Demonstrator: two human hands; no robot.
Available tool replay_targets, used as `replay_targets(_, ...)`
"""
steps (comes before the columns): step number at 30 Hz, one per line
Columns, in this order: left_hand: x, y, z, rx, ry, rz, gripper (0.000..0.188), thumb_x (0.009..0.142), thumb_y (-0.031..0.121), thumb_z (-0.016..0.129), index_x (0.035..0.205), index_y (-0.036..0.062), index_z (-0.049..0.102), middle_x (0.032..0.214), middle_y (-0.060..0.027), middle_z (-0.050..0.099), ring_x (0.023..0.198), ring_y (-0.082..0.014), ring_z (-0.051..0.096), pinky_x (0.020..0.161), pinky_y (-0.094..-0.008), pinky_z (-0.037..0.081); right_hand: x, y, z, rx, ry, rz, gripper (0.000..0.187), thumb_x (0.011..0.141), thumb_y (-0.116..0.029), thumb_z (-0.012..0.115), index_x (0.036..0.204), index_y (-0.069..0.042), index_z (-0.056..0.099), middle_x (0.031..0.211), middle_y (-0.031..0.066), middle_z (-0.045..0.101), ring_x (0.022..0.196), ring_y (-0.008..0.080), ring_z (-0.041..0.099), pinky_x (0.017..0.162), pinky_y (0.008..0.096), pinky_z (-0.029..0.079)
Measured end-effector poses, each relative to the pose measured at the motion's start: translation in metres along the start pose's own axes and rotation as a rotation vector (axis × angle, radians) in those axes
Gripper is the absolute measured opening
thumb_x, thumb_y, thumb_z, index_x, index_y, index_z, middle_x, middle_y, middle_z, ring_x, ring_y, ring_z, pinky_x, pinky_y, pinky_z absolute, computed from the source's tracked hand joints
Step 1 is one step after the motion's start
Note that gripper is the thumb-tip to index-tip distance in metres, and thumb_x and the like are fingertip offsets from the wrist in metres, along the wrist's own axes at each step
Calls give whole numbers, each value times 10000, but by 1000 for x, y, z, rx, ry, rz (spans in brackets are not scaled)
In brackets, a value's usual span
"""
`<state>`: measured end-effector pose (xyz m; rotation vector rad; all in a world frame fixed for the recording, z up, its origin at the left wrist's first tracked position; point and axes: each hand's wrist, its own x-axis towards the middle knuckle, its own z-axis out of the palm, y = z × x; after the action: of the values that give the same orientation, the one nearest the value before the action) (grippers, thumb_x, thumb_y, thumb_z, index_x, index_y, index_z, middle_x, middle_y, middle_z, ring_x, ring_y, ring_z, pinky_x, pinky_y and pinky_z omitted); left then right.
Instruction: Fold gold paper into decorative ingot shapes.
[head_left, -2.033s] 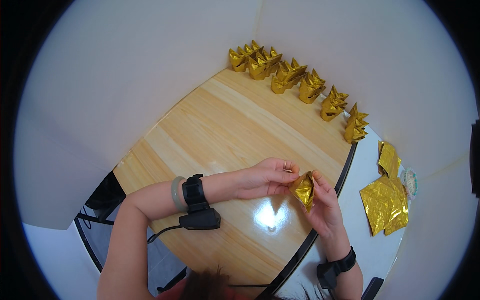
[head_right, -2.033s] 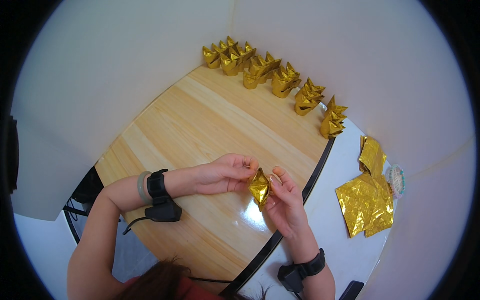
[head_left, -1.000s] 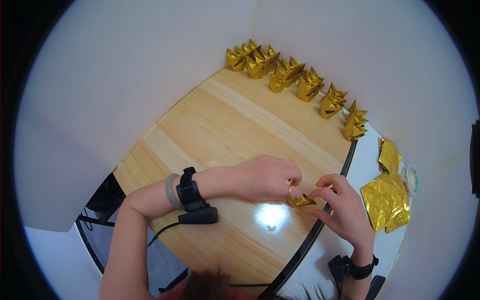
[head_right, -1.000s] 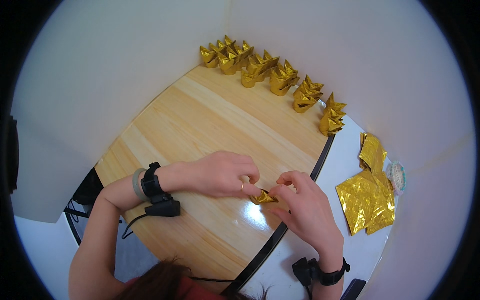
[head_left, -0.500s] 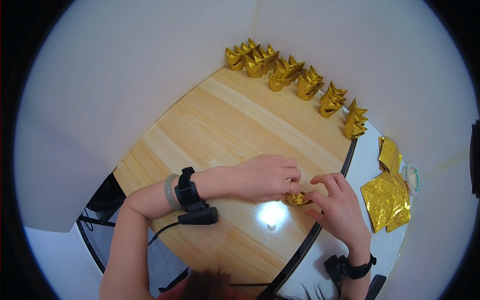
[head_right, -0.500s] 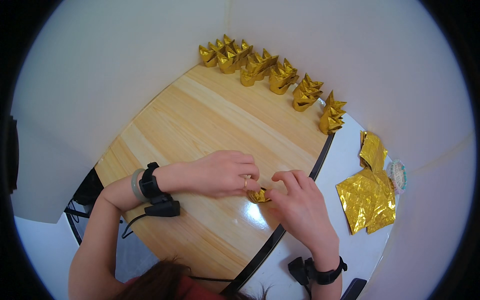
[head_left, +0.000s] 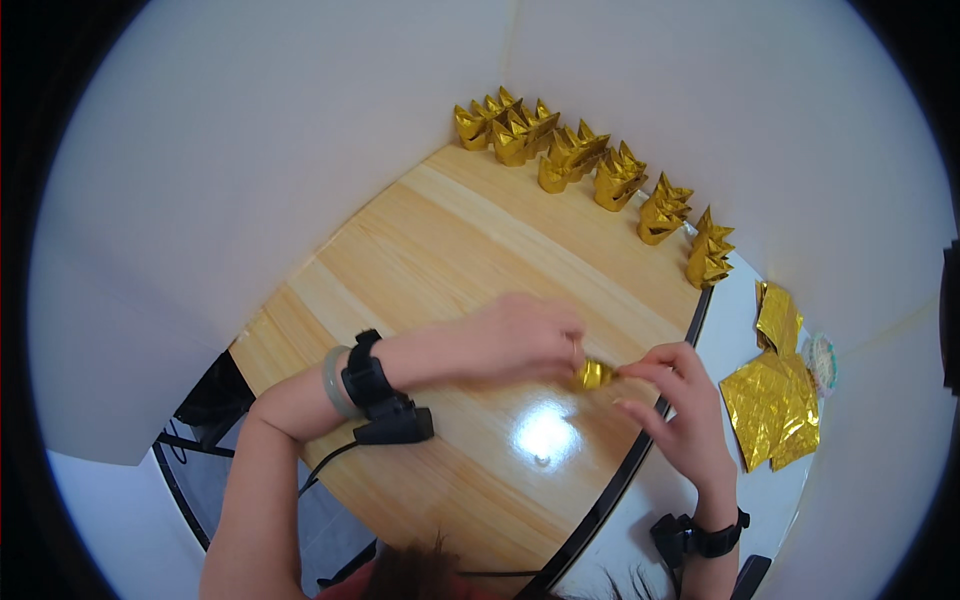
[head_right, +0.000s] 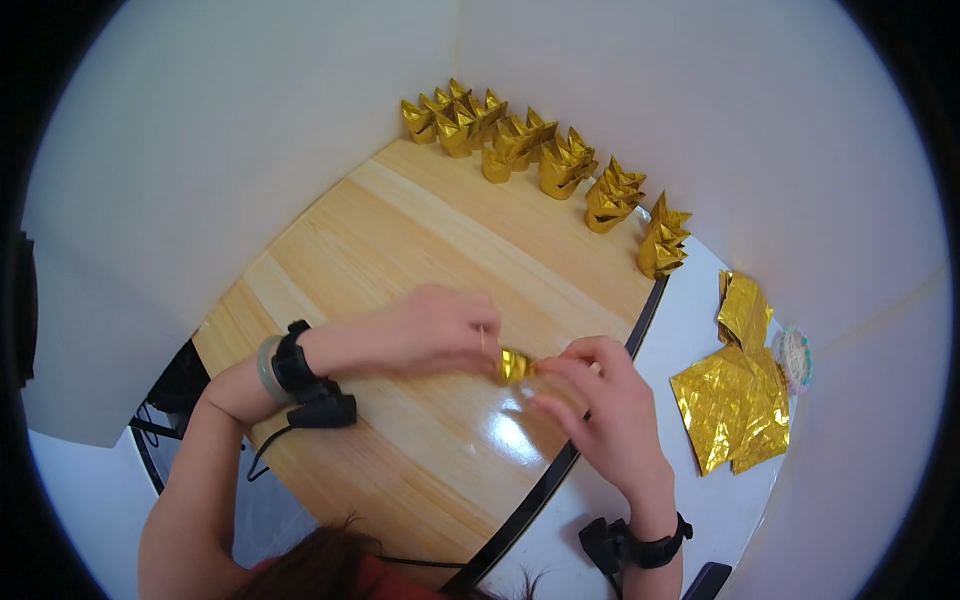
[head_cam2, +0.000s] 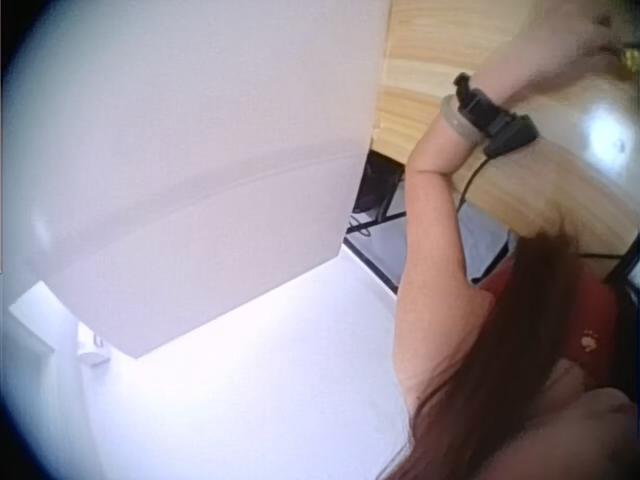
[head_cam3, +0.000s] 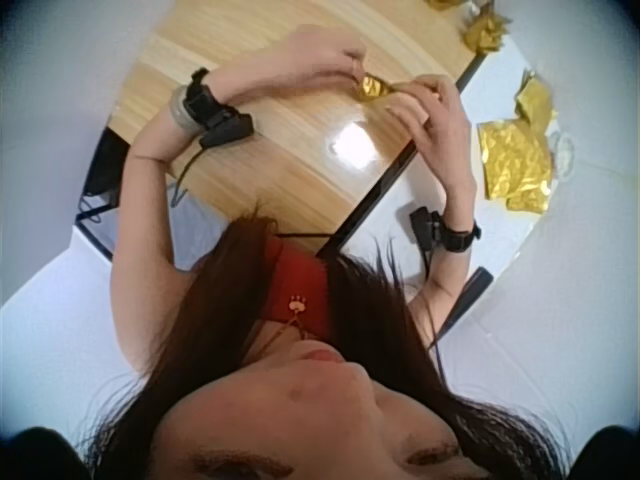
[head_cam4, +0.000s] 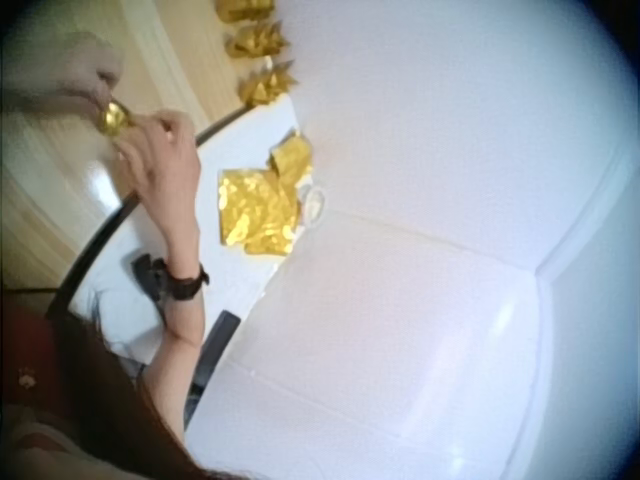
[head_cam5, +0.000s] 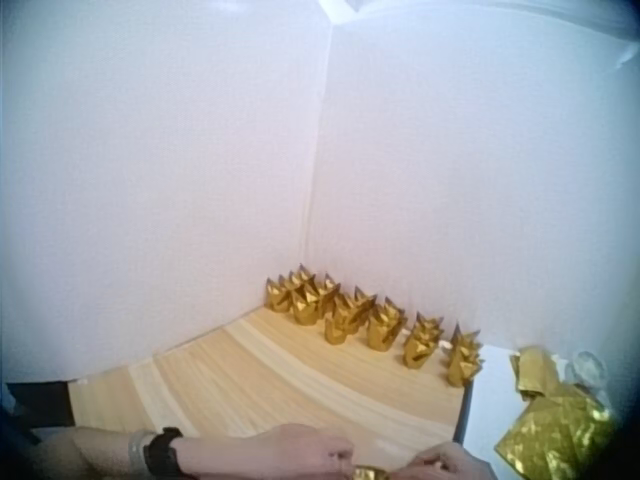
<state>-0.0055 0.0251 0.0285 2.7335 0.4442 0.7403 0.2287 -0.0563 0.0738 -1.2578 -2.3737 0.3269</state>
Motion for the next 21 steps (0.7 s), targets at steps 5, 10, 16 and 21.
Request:
replay_targets(5,11,-69,-62,163,287,-175,106,775,114,690,876,90,671,830,-65,591,785,-251,569,669,-341,468,4,20,11,250,180,196,209,812,-96,679,1014,-64,635,920,58,542,759,170,554,648,259,468)
replay_targets(10,41,-136,-120,415,268,-220,96,771,77,668,865,59,675,818,-86,627,809,-263,590,693,-362,473,4,31,33,310,105,232,182,837,-103,660,1008,-46,632,916,70,549,749,158,561,634,256,471)
replay_targets(16,68,-186,-114,445,65,-416,98,775,42,635,857,52,689,835,-103,648,828,-267,619,722,-370,490,3,39,49,366,25,248,159,850,-104,647,994,-37,638,922,87,563,752,193,601,660,270,493)
replay_targets(21,76,-200,-105,367,28,-449,113,771,21,620,845,62,694,841,-93,651,852,-249,627,736,-363,496,3,37,46,354,9,252,115,850,-71,640,956,-29,653,904,80,578,782,182,604,684,258,495)
